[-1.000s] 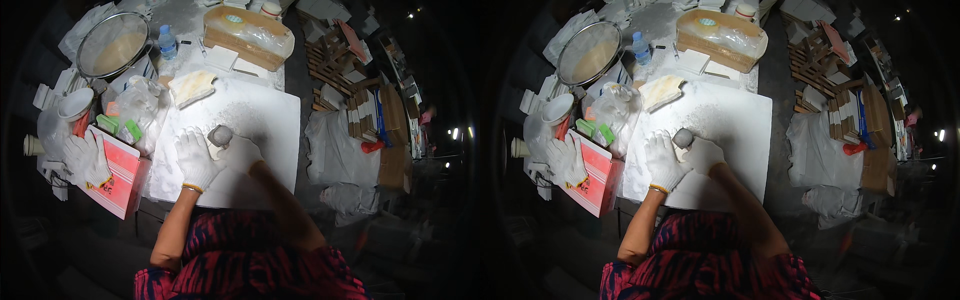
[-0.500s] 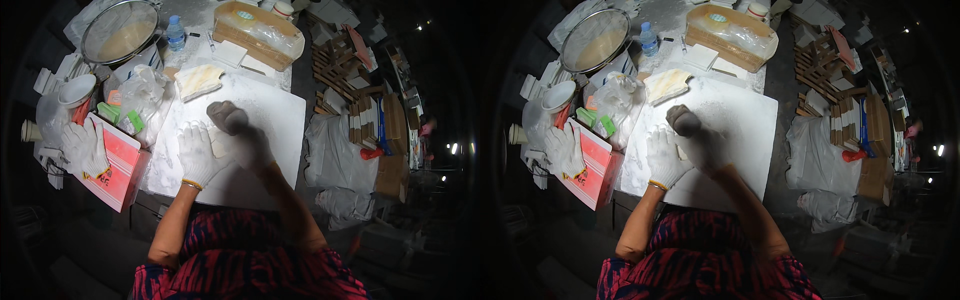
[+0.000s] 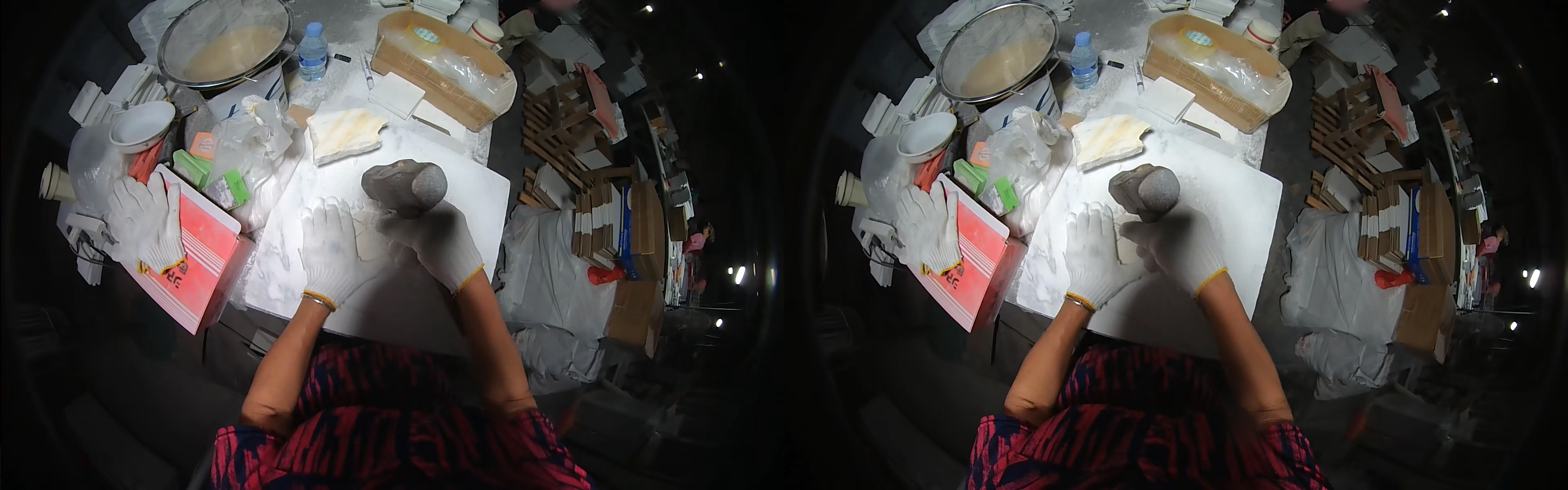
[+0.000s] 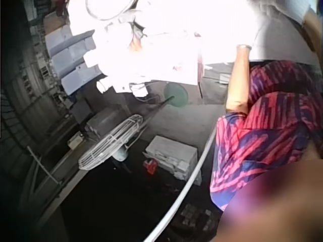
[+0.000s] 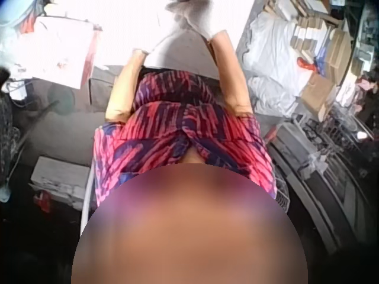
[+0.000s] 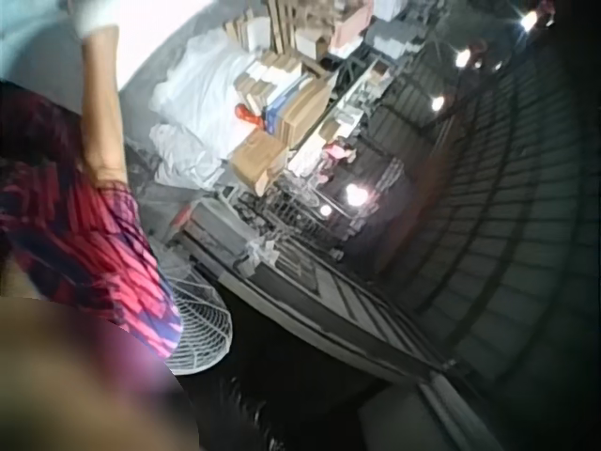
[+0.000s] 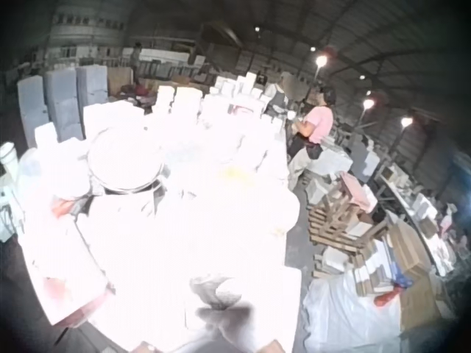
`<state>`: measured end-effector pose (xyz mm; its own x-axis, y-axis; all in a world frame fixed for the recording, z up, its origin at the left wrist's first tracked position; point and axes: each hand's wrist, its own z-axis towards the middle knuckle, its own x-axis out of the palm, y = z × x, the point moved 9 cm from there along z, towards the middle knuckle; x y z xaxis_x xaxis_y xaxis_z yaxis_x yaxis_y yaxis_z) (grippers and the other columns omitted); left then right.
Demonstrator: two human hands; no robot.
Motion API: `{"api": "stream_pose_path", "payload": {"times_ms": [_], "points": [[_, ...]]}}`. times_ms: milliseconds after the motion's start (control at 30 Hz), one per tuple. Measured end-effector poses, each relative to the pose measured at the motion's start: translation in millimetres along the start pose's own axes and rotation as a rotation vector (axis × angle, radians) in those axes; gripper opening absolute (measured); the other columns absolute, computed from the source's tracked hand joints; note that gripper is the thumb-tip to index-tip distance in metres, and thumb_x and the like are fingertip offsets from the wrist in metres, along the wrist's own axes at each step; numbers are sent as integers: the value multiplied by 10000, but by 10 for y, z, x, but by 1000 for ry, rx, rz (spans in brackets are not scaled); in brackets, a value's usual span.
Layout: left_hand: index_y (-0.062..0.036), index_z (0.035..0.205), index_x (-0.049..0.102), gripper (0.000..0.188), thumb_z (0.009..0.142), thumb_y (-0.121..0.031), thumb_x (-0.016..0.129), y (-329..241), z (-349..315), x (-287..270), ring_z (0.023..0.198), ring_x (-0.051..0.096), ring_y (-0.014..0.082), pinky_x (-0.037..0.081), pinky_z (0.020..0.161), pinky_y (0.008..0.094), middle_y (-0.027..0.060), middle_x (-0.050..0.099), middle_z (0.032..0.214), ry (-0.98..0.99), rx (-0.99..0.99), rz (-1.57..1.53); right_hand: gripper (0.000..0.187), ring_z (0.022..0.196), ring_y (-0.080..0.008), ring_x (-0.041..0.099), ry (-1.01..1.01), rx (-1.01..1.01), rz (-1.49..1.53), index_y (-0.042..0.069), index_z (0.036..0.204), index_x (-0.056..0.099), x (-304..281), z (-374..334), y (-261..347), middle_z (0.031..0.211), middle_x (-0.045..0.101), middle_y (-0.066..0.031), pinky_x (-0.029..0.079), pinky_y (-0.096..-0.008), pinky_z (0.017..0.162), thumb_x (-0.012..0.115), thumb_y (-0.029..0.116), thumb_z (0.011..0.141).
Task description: The person sifts white powder into a bowl, then kneads a dough-like mass on a floured surface. They repeatedly flatten and fold the dough using gloved hands, occasionally adding more powder from a sieve. The person also uses a hammer to pound the dough into a flatter shape.
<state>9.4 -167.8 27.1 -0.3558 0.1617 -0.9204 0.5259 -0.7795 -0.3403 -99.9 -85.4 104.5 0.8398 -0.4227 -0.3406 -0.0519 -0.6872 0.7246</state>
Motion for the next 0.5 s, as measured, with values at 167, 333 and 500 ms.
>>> {"api": "stream_pose_path", "payload": {"times_ms": [167, 333, 500], "points": [[125, 1404, 485, 1133, 716, -750, 693, -27, 36, 44, 1408, 381, 451, 245, 1186, 566, 288, 495, 1452, 110, -5, 20, 303, 950, -297, 719, -270, -270, -411, 42, 1128, 663, 273, 196, -166, 994, 750, -132, 550, -409, 894, 628, 286, 952], [112, 1368, 507, 1095, 675, -701, 747, -58, 89, -38, 1376, 410, 448, 257, 1190, 552, 287, 512, 1400, 95, 9, 12, 282, 702, -256, 670, 11, -158, -512, 37, 1026, 655, 286, 690, -754, 810, 705, -109, 533, -369, 674, 647, 301, 928], [111, 1384, 490, 1116, 671, -709, 748, -87, 68, -40, 1369, 421, 456, 282, 1174, 555, 302, 523, 1378, 19, 32, 17, 233, 500, -196, 546, -15, -2, -150, 40, 879, 636, -5, 270, -334, 647, 620, -85, 430, -361, 479, 701, 258, 929]]}}
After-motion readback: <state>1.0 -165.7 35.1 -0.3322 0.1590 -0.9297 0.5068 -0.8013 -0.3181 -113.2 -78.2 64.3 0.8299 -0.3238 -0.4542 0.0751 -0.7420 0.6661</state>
